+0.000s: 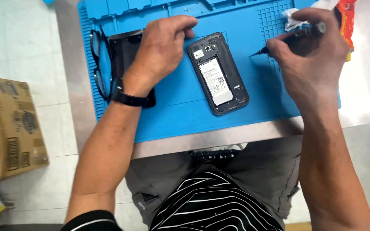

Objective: Disassembling a mobile phone by removing internal screws with a precision screwdriver on a repair mat.

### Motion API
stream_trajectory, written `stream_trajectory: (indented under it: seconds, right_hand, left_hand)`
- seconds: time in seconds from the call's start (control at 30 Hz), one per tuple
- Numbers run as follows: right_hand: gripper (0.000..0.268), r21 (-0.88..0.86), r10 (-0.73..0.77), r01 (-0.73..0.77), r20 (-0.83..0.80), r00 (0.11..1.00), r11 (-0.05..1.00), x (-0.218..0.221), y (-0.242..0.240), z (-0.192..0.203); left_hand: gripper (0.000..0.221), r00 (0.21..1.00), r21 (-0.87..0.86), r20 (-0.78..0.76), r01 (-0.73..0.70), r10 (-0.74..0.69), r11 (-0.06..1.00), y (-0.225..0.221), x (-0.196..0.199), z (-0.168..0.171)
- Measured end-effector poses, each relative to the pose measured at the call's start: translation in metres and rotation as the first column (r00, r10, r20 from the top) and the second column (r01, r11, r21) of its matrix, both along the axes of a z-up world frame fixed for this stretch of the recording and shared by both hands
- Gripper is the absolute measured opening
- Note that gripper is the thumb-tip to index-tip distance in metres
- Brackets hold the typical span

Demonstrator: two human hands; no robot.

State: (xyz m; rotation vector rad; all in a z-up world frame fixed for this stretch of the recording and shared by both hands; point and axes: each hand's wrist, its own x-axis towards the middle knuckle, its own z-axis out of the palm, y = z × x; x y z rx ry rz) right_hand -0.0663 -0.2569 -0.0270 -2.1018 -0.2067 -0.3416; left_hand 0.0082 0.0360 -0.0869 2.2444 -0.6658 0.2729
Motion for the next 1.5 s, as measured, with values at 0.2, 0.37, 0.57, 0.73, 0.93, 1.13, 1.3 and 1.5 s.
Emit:
stream_trajectory:
  seconds: [0.2, 0.37, 0.57, 0.73, 0.93, 1.13, 1.3, 1.5]
  right_hand:
    - [0.093, -0.234, -0.031, 0.055, 0.106, 0.994, 0.971, 0.000, -0.019, -0.011]
    - [0.087, -0.124, -0.058, 0.080, 0.166, 0.984, 0.989, 0.005, -0.042, -0.046]
    - [0.044, 0.011, 0.031, -0.036, 0.291, 0.956, 0.999, 0.000, -0.046, -0.042]
    - [0.023, 0.257, -0.073, 0.019, 0.203, 0.976, 0.966, -0.006, -0.031, -0.037]
    - [0.033, 0.331, 0.018, -0.071, 0.160, 0.987, 0.941, -0.007, 0.022, -0.025]
    - [0.034, 0.085, 0.158, -0.188, 0.272, 0.949, 0.979, -0.019, 0.034, -0.021]
    - [0.033, 0.077, 0.153, -0.179, 0.260, 0.953, 0.981, -0.025, 0.034, -0.024]
    - [0.034, -0.016, 0.126, -0.128, 0.312, 0.942, 0.992, -0.031, 0.038, -0.021]
  left_hand:
    - [0.038, 0.984, -0.003, -0.168, 0.061, -0.061, 0.998, 0.009, -0.006, 0.017]
    - [0.038, 0.986, 0.000, -0.137, 0.098, -0.097, 0.995, 0.010, -0.006, 0.014]
    - [0.033, 0.996, 0.021, -0.042, 0.085, -0.084, 0.996, 0.007, -0.003, -0.001]
    - [0.029, 0.993, 0.073, 0.080, 0.083, -0.089, 0.994, -0.001, -0.006, -0.008]
    - [0.015, 0.992, 0.165, 0.124, -0.025, 0.005, 0.986, -0.012, -0.010, -0.013]
    - [0.012, 0.981, 0.183, 0.192, -0.071, 0.035, 0.981, -0.014, -0.007, -0.029]
    - [0.013, 0.969, 0.221, 0.245, -0.085, 0.029, 0.971, -0.014, -0.006, -0.030]
    - [0.017, 0.980, 0.210, 0.195, -0.081, 0.039, 0.974, -0.016, -0.008, -0.026]
